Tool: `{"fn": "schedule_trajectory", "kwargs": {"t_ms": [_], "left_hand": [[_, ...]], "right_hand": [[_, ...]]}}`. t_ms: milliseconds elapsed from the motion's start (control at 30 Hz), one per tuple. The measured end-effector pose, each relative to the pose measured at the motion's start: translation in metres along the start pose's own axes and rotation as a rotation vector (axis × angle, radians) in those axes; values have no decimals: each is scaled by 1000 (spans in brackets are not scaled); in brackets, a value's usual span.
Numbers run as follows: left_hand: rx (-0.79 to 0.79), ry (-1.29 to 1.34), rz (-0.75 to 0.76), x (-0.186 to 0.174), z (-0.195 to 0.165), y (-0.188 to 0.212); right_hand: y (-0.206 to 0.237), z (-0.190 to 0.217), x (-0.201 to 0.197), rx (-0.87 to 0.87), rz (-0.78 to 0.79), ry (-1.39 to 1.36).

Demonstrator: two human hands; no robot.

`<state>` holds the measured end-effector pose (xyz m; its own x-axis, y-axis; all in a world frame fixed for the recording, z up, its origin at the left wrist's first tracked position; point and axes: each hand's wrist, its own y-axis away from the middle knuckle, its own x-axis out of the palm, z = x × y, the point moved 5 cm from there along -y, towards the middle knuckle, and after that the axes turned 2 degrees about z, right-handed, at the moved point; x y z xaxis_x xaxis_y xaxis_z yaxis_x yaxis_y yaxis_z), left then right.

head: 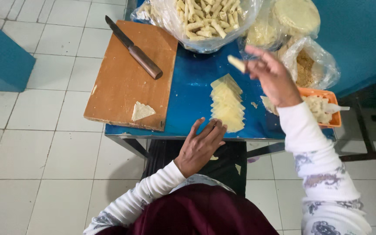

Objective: The person sits at a blue table assembling layered triangular wafer snacks. They spoon a light filling from an orange container onto triangular pastry pieces, fold or press pieces together by hand, and stack the finished triangles in a pile on the table, repeating the cycle.

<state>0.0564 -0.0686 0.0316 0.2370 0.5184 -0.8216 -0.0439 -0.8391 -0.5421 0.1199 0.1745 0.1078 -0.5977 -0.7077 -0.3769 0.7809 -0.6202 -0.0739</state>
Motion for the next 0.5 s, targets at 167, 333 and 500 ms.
{"fn": "schedule_trajectory", "kwargs": {"t_ms": [167,333,500], "left_hand": [[1,-16,3,1,1,1],[-2,15,-6,3,5,3],[-8,45,-1,6,5,6]], "right_hand": [[-37,56,-27,-388,66,-503],[-2,42,-77,-322,-98,-2],[31,6,-132,-89,-237,664]]}}
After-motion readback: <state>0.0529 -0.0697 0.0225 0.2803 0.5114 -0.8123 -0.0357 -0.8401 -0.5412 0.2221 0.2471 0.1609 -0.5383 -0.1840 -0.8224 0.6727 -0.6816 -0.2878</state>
